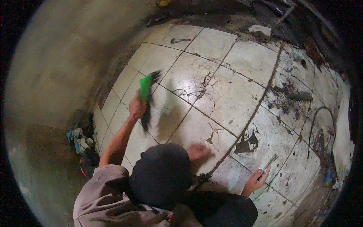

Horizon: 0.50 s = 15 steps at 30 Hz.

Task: The person sweeps a tiled floor using a green broom and a dustpan, gathering debris into a pile. Another person is visible nearby but not participating in the sweeping.

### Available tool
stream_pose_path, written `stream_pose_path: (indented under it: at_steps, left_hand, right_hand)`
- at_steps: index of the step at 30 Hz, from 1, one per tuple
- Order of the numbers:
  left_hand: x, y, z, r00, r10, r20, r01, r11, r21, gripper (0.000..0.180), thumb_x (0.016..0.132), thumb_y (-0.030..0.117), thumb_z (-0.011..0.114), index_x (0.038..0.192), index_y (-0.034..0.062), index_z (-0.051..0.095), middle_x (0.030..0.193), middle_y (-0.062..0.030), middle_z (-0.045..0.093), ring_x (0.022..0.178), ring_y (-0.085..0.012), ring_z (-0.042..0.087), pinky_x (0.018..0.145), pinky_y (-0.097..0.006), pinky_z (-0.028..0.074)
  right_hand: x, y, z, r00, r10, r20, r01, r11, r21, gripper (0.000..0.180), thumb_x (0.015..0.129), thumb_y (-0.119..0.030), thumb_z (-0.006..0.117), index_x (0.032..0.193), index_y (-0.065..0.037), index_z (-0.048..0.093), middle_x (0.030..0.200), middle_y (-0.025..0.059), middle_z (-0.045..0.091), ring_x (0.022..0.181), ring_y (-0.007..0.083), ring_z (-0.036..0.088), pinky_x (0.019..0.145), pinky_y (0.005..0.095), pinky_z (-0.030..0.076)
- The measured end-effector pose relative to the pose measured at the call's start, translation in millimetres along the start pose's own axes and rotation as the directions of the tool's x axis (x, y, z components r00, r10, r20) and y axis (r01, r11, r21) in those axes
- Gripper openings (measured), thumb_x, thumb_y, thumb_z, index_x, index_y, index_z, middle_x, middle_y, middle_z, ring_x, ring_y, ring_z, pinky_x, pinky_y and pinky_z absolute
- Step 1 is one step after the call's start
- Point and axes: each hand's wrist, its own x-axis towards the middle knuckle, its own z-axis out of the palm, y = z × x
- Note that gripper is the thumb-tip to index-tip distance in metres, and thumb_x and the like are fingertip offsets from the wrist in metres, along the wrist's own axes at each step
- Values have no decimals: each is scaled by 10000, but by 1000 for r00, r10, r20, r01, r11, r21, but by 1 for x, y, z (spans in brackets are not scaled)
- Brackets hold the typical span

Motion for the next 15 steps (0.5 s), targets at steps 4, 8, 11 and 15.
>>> stream_pose_path:
  at_steps: [4, 8, 11, 15]
  left_hand:
    - [-15, -154, 5, 889, -445, -108, 457, 878, 141, 511, 900, 233, 590, 1377, 75, 498, 999, -248, 698, 928, -450, 680, 789, -541, 515]
    - [-21, -244, 56, 806, -538, -246, 575, 810, 111, 584, 857, 267, 623, 1372, 32, 479, 972, -222, 713, 898, -452, 689, 786, -551, 531]
    - [44, -241, 106, 802, -572, -172, 593, 798, 109, 614, 836, 270, 641, 1392, 59, 487, 979, -181, 732, 892, -425, 705, 777, -537, 547]
    - [167, -133, 182, 974, -227, 8, 227, 974, 9, 372, 876, 214, 633, 1234, 126, 582, 982, -184, 729, 929, -421, 706, 790, -539, 549]
  right_hand:
    - [23, -22, 15, 994, -104, 46, 105, 994, -24, 502, 994, -105, 498, 1479, 23, 472, 1165, 170, 620, 741, 151, 516, 651, 285, 448]
    - [45, -19, 21, 961, -274, -16, 265, 940, -216, 478, 1005, -125, 514, 1461, 16, 496, 1111, 147, 649, 679, 138, 491, 604, 283, 430]
    - [35, -39, 31, 969, -245, -30, 226, 930, -290, 471, 1008, -155, 522, 1444, 23, 513, 1286, 175, 629, 707, 159, 509, 618, 292, 451]
    - [30, -55, 45, 991, -133, 31, 130, 847, -516, 471, 1011, -142, 513, 1457, 8, 503, 1310, 194, 611, 875, 210, 613, 701, 313, 490]
